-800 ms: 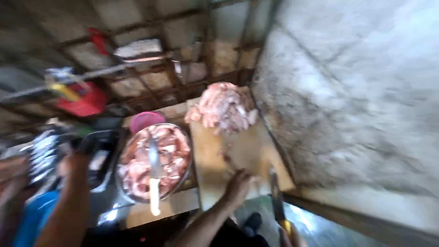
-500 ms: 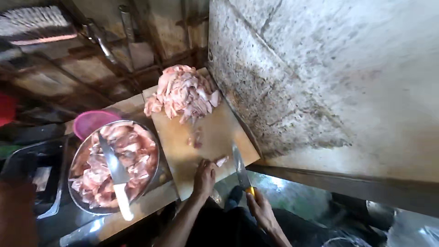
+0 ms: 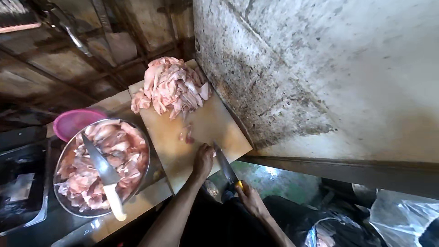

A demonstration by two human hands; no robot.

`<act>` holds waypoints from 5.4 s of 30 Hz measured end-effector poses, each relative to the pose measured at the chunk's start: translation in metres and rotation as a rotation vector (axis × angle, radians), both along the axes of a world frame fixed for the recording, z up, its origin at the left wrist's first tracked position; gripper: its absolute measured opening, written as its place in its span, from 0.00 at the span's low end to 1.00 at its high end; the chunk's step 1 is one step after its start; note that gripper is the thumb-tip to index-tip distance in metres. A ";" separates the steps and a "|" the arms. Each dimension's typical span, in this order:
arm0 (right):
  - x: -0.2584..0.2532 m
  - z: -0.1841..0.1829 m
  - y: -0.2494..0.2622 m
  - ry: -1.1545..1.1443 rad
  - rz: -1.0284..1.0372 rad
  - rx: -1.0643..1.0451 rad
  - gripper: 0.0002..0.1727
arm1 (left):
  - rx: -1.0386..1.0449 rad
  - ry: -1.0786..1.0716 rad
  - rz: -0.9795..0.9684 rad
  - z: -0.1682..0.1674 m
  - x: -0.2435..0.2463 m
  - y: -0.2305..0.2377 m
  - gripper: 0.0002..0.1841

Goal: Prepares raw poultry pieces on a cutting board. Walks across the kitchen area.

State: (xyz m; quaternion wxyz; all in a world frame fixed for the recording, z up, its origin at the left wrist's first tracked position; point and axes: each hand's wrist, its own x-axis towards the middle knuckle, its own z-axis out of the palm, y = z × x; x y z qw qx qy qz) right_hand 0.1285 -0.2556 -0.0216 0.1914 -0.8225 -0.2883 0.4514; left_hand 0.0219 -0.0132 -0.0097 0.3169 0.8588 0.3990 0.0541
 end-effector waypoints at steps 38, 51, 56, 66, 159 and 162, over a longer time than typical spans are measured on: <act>0.017 -0.011 0.043 0.141 0.052 0.021 0.30 | 0.142 0.023 -0.128 0.004 0.001 0.013 0.08; 0.018 -0.007 0.036 0.165 0.068 0.006 0.31 | 0.161 0.002 -0.168 0.002 -0.001 0.016 0.07; 0.013 -0.012 0.033 0.187 0.050 0.040 0.31 | 0.137 0.020 -0.145 0.002 -0.002 0.017 0.07; 0.009 -0.020 0.037 0.239 0.022 0.064 0.31 | 0.121 0.018 -0.159 0.000 -0.005 0.021 0.06; -0.053 0.065 0.107 -0.097 0.322 -0.224 0.24 | 0.173 0.052 0.275 0.005 -0.044 0.007 0.04; -0.055 0.062 0.124 -0.148 0.342 -0.229 0.23 | 0.203 0.082 0.297 0.004 -0.043 0.008 0.03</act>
